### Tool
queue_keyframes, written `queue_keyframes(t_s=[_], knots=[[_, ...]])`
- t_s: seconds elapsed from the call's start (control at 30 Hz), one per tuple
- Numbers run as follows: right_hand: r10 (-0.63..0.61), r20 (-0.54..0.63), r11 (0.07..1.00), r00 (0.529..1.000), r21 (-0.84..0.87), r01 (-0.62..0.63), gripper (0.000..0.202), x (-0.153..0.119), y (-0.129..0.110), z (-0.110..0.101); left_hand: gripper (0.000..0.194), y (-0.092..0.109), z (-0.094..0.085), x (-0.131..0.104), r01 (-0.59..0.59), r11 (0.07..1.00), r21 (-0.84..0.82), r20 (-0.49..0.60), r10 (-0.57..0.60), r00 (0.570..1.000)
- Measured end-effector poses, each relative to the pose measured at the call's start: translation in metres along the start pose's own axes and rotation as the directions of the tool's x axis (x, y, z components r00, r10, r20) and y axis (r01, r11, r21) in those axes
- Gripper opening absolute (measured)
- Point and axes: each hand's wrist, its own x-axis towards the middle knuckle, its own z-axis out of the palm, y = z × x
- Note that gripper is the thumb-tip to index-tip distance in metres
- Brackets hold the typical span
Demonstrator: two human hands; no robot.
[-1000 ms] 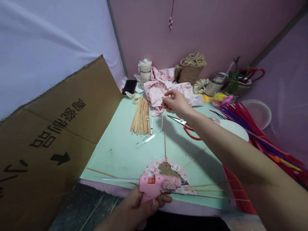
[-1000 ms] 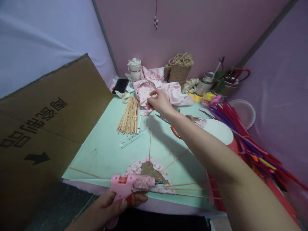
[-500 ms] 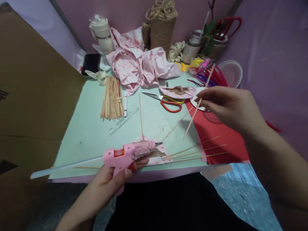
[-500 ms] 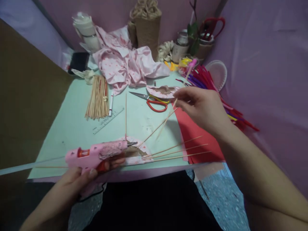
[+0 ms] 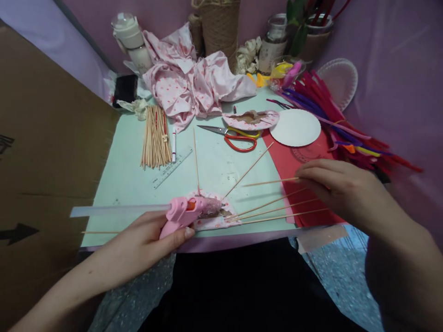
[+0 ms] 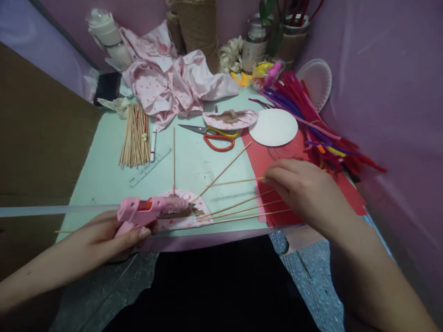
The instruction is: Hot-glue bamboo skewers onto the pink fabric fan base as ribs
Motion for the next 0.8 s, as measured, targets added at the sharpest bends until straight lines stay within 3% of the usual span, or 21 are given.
queue_keyframes(t_s=[0.13, 0.3, 0.53, 0.73, 0.8], knots=[[-0.038, 0.030, 0.998, 0.999, 0.047, 0.037, 0.024, -0.013, -0.002, -0.004, 0.035, 0.010, -0.005, 0.000, -0.010, 0.998, 0.055, 0.048, 0.007, 0.999], [0.016, -0.019, 1.000, 1.000, -0.007, -0.016, 0.027, -0.026, 0.005, -0.007, 0.042, 0.018, -0.010, 0.008, 0.013, 0.997, 0.070, 0.117, -0.021, 0.993], [-0.007, -0.025, 1.000, 1.000, 0.011, 0.007, 0.034, -0.028, 0.008, 0.001, 0.033, 0.018, -0.009, 0.019, -0.015, 0.999, 0.042, 0.215, 0.005, 0.977], [0.005, 0.004, 1.000, 1.000, 0.020, -0.005, 0.033, -0.031, 0.009, 0.008, 0.029, 0.022, -0.012, 0.019, 0.049, 0.999, 0.012, 0.325, -0.051, 0.944], [0.017, 0.004, 0.999, 1.000, 0.029, -0.017, 0.033, -0.032, 0.009, 0.010, 0.027, 0.025, -0.012, 0.020, 0.004, 1.000, 0.023, 0.319, -0.011, 0.948]])
